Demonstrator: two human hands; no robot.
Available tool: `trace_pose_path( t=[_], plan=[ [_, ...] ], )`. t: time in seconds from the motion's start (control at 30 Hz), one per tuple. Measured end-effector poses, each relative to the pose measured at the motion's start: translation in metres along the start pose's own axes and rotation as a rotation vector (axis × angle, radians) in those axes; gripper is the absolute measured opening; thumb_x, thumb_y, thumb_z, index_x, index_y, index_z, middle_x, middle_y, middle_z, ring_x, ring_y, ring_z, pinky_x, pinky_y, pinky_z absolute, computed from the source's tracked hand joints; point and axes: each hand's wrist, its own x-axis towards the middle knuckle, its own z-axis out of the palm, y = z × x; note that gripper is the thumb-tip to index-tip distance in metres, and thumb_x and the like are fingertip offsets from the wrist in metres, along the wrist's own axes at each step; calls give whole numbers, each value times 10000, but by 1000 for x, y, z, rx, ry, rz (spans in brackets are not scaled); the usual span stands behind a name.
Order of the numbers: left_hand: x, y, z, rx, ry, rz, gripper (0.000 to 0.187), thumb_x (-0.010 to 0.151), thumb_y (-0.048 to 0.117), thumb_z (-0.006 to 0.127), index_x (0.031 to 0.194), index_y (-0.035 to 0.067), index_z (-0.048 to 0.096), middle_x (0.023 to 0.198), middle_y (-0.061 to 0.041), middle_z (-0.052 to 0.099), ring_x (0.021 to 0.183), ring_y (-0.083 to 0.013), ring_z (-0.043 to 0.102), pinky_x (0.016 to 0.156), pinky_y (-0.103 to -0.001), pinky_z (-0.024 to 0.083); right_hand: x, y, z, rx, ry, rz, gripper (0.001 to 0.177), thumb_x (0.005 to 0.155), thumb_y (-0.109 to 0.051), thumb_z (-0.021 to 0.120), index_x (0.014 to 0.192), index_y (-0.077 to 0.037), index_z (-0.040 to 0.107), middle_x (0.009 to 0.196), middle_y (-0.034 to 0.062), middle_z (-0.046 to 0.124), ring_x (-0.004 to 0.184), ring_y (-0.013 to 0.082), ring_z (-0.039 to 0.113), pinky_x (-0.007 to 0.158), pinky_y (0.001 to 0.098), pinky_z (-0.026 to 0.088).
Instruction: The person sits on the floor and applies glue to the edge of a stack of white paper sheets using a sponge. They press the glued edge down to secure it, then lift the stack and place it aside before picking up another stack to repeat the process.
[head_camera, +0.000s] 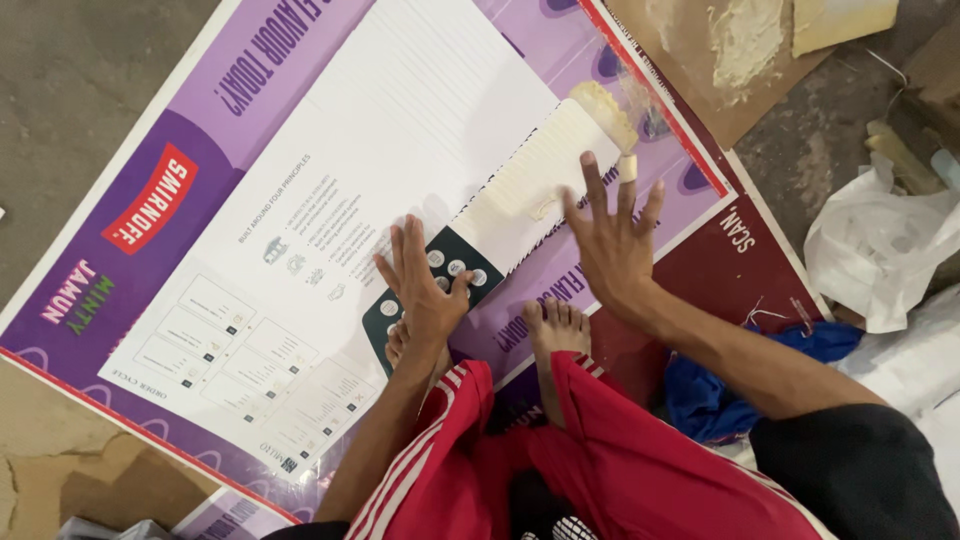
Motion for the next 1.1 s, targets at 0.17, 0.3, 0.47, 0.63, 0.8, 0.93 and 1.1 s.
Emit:
trace_pose_path(
  t=[0.17, 0.3, 0.47, 0.63, 0.8, 0.93, 1.1],
  plan=[
    [-1, -4, 2, -8, -29, -21, 1037, 757, 219, 844, 1579, -22, 261, 1654, -216, 330, 1580, -403, 190, 1258, -653, -1, 0, -25, 4, 30, 0, -45, 1016, 876, -56, 618, 1662, -487, 140, 1684, 254, -98, 1489, 580, 108, 1109, 766, 67],
    [-1, -6, 2, 13, -22, 4, 1027, 807, 278, 842, 1591, -23, 249, 1657, -216, 328, 1584, -413, 183, 1257, -665, 2, 3, -24, 14, 17, -117, 52, 1064, 865, -82, 625, 1701, -454, 82, 1678, 296, -123, 1464, 578, 184, 1114, 750, 77],
    [0, -7, 5, 18, -14, 8, 1030, 829, 359, 836, 1592, -14, 256, 1655, -235, 319, 1579, -431, 182, 1243, -680, 13, 9, -12, 16, -5, -94, 97, 1035, 889, -116, 633, 1707, -458, 100, 1692, 306, -121, 1466, 547, 240, 1150, 737, 51],
    [-3, -10, 5, 32, -19, 21, 1026, 851, 377, 811, 1598, -34, 241, 1658, -257, 318, 1589, -442, 173, 1253, -683, 7, 25, 11, 30, -10, -100, 131, 1010, 867, -111, 617, 1671, -455, 113, 1659, 312, -108, 1470, 556, 206, 1127, 732, 7],
    [-1, -6, 3, 20, -32, 9, 1026, 848, 357, 814, 1593, -50, 239, 1653, -276, 317, 1583, -454, 169, 1250, -681, 3, 34, 65, 33, 55, 77, 212, 918, 905, -59, 597, 1654, -440, 225, 1699, 297, -65, 1513, 614, 149, 1147, 727, -57],
    [0, -4, 4, 33, -13, 7, 1027, 820, 340, 825, 1592, -26, 255, 1651, -242, 336, 1585, -428, 191, 1255, -673, 14, 31, 68, 7, 171, -64, 201, 968, 897, -9, 593, 1687, -426, 218, 1740, 255, -34, 1522, 573, 146, 1174, 720, -83],
    [-1, -8, 4, 11, -9, 8, 1019, 855, 362, 813, 1608, -24, 244, 1669, -232, 325, 1598, -420, 186, 1271, -668, 20, 3, -5, 6, -51, -139, -29, 1040, 839, -15, 595, 1639, -525, 168, 1675, 230, -20, 1440, 521, 183, 1100, 720, -85]
  ],
)
